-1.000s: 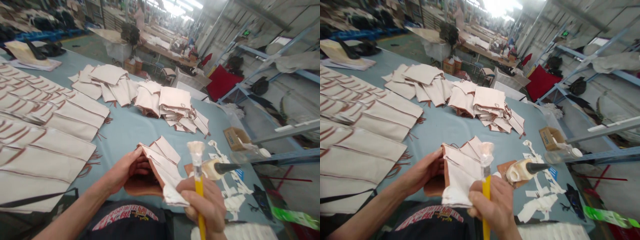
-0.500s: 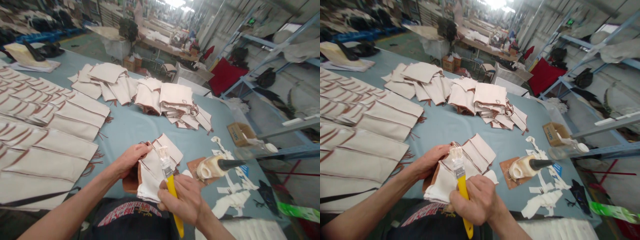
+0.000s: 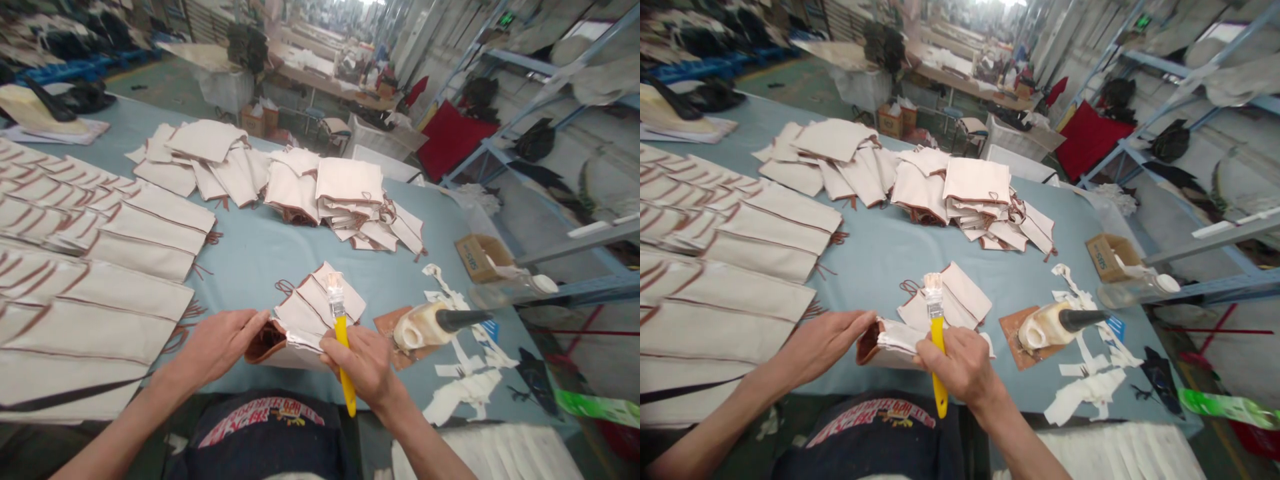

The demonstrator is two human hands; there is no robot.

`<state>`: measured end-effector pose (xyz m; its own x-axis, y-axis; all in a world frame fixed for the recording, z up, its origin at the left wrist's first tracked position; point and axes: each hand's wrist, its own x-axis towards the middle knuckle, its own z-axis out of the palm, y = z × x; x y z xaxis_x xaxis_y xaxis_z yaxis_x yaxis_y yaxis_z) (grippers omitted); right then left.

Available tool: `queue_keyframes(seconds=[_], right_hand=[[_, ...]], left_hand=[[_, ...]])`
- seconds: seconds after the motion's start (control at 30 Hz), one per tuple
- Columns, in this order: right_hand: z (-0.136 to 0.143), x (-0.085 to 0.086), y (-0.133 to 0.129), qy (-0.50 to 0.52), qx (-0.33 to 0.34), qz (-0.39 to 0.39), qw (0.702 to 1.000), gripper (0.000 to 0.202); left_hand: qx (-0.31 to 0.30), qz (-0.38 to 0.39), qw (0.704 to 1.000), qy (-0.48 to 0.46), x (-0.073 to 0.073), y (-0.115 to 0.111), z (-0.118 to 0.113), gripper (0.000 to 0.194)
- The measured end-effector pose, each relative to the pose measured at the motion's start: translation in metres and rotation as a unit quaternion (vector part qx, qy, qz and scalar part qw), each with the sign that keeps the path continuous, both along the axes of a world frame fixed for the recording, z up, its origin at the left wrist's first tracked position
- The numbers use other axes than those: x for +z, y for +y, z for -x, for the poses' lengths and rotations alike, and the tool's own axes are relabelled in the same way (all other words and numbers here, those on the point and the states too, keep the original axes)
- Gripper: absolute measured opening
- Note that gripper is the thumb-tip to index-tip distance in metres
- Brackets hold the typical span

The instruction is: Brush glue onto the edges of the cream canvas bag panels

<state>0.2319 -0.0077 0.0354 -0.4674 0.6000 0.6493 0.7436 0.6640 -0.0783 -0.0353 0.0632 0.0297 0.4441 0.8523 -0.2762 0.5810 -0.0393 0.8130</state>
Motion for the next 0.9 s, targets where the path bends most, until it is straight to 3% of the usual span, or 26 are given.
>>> queue_keyframes(seconds=[0.1, 0.2, 0.3, 0.37, 0.47, 0.73, 0.9], right_hand=[[0.0, -0.001, 0.0, 0.005, -0.005, 0.005, 1.0, 0.024], [0.0, -0.001, 0.0, 0.003, -0.003, 0.006, 1.0, 0.025], [0.002, 0.0, 0.0, -0.012, 0.003, -0.002, 1.0, 0.023], [0.003, 0.002, -0.001, -0.023, 0.009, -0.007, 1.0, 0.024], [0.003, 0.005, -0.003, -0.042, 0.021, -0.005, 0.999, 0.025], [-0.003, 0.007, -0.012, -0.075, 0.057, 0.002, 0.996, 0.012], [-0.004, 0.002, -0.017, -0.082, 0.059, 0.009, 0.995, 0.011]], left_hand=[[-0.012, 0.006, 0.999, 0.031, 0.012, -0.006, 0.008, 0.057], [-0.021, 0.079, 0.997, -0.009, 0.016, -0.014, 0.005, 0.068], [-0.03, 0.161, 0.981, -0.101, 0.01, -0.018, -0.003, 0.072], [-0.027, 0.159, 0.978, -0.133, 0.006, -0.018, -0.01, 0.066], [0.001, 0.155, 0.975, -0.16, 0.003, -0.018, -0.022, 0.057], [0.035, 0.282, 0.929, -0.238, -0.007, -0.016, -0.043, 0.061], [0.043, 0.349, 0.903, -0.248, -0.014, -0.016, -0.049, 0.041]])
